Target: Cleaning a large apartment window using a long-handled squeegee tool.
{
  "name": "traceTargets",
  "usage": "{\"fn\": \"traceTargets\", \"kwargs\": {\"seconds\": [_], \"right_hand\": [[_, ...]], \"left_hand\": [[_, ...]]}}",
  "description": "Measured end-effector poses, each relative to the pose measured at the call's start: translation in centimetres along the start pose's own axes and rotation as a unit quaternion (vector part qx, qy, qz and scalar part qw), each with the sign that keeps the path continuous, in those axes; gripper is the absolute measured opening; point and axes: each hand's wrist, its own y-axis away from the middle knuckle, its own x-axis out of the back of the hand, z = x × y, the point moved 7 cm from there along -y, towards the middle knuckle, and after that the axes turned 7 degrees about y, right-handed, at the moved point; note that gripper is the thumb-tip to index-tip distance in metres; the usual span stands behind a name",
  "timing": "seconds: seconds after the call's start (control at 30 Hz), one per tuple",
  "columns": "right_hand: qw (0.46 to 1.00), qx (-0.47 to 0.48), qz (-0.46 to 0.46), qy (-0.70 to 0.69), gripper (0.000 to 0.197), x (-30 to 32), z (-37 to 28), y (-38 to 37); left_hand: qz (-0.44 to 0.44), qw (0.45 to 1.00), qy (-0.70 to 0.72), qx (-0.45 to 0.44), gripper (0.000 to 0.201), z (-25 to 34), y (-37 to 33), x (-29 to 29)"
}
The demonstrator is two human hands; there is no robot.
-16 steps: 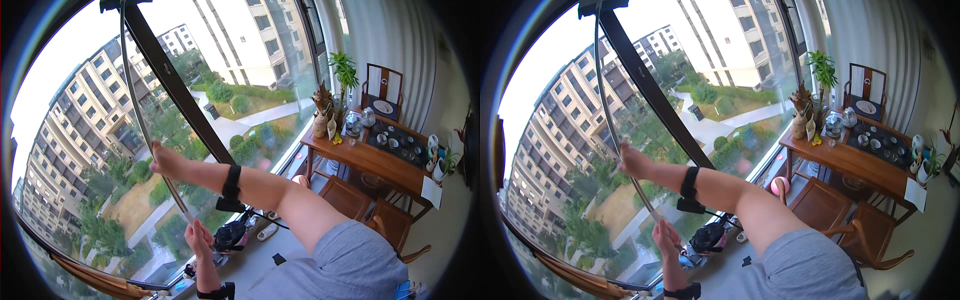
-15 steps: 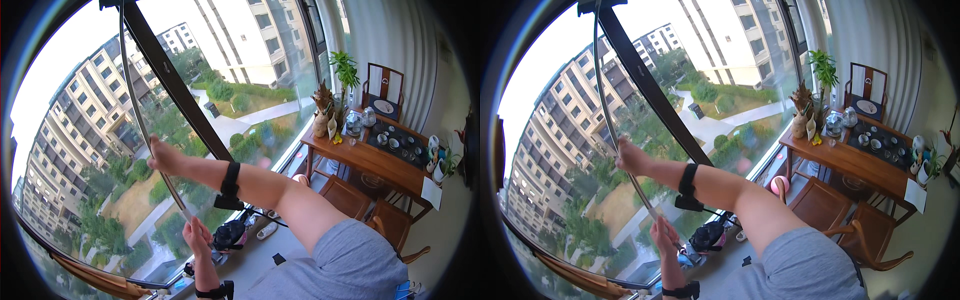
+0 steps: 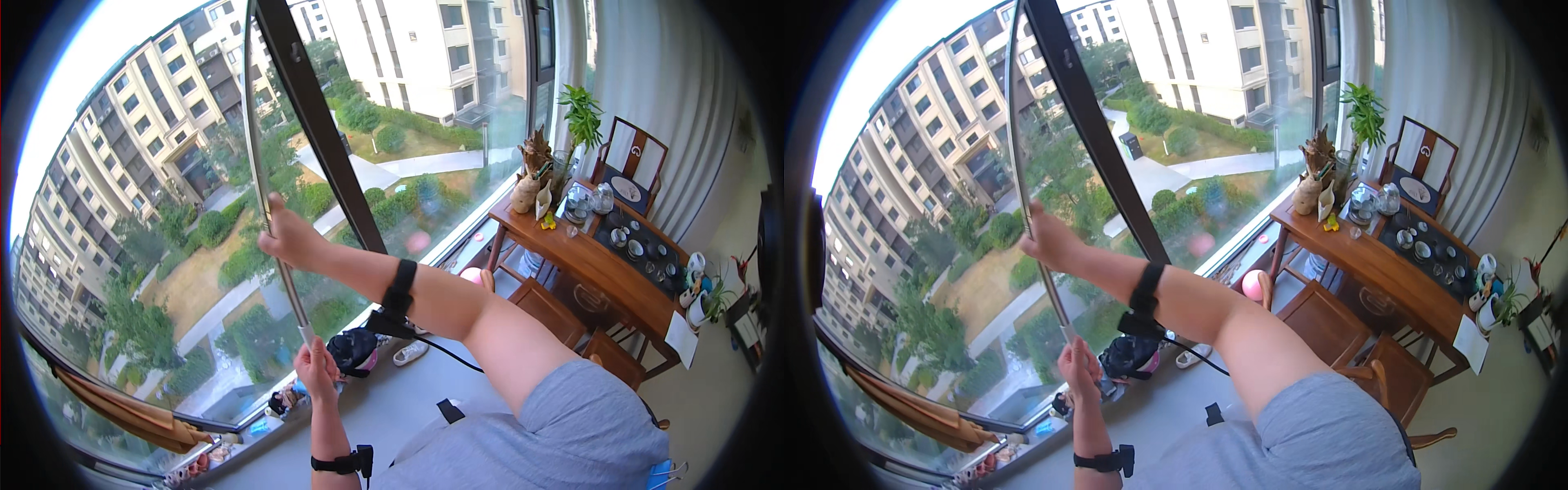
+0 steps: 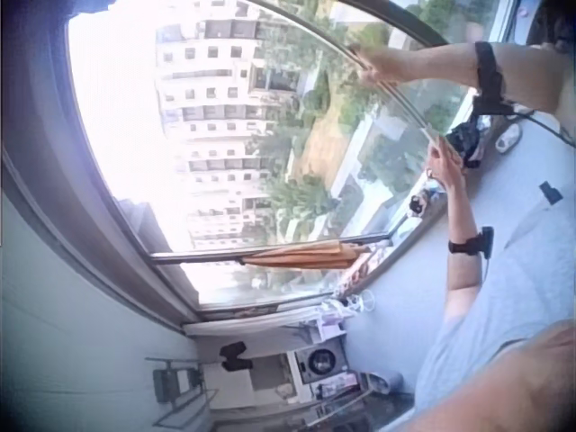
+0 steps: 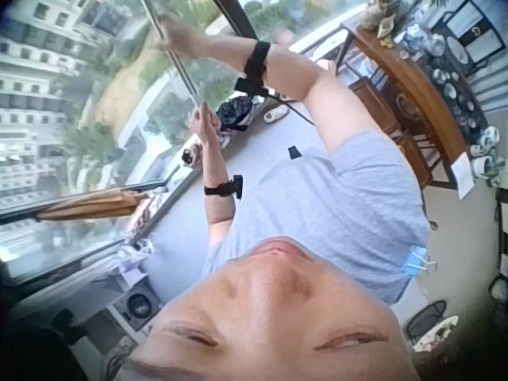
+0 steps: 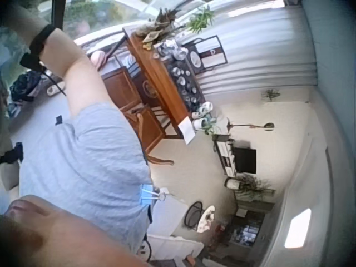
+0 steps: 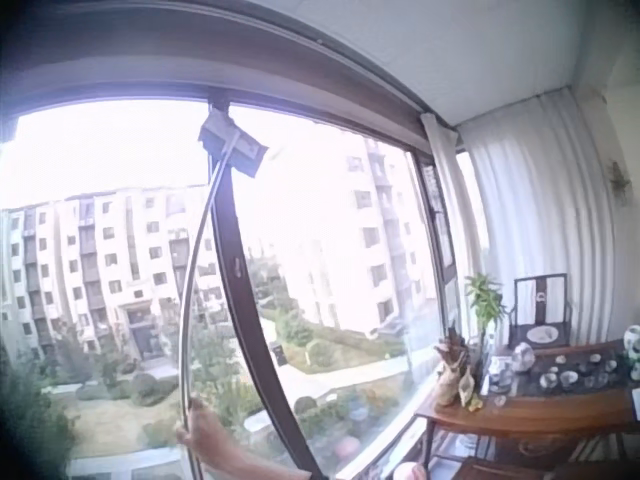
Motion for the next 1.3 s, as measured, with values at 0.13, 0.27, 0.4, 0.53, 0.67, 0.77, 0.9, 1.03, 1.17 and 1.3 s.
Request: {"fn": "traceTargets", "kwargs": {"seconds": [0.13, 0.27, 0.4, 0.53, 0.67, 0.77, 0.9, 1.03, 1.17, 1.3], "right_hand": [[0.989, -0.121, -0.073, -0.048, 0.066, -5.1, 0.8, 6.2], [0.958, -0.185, -0.148, -0.165, 0.067, -10.1, 1.1, 11.5], [0.973, -0.154, -0.147, -0.093, 0.052, -13.9, 2.0, 15.6], [0.957, -0.195, -0.175, -0.125, 0.046, -16.7, 2.5, 19.6], [0.938, -0.197, -0.189, -0.212, 0.039, -18.1, 2.4, 22.4], [0.9, -0.215, -0.226, -0.304, 0.033, -18.7, 2.6, 24.1], [0.862, -0.242, -0.317, -0.312, 0.033, -19.7, 3.0, 26.2], [0.855, -0.229, -0.349, -0.309, 0.033, -19.6, 3.4, 25.6], [0.86, -0.218, -0.335, -0.317, 0.032, -19.0, 4.8, 24.1], [0.888, -0.185, -0.297, -0.298, 0.029, -16.8, 6.7, 20.6]], "left_hand": [[0.021, 0.999, -0.007, 0.042, 0.035, -4.9, 2.5, 6.4], [0.043, 0.997, -0.048, 0.049, 0.033, -8.4, 5.7, 13.1], [0.057, 0.994, -0.057, 0.071, 0.029, -10.0, 8.7, 17.0], [0.077, 0.989, -0.084, 0.09, 0.026, -12.0, 12.0, 20.0], [0.084, 0.987, -0.08, 0.11, 0.027, -13.8, 14.4, 21.2], [0.09, 0.985, -0.056, 0.137, 0.026, -15.4, 15.8, 22.2], [0.087, 0.979, -0.048, 0.176, 0.023, -17.7, 17.2, 23.4], [0.104, 0.978, -0.054, 0.174, 0.022, -18.5, 16.4, 23.8], [0.108, 0.98, -0.049, 0.162, 0.021, -18.4, 14.2, 22.3], [0.103, 0.983, -0.036, 0.149, 0.021, -18.3, 10.7, 19.2]]}}
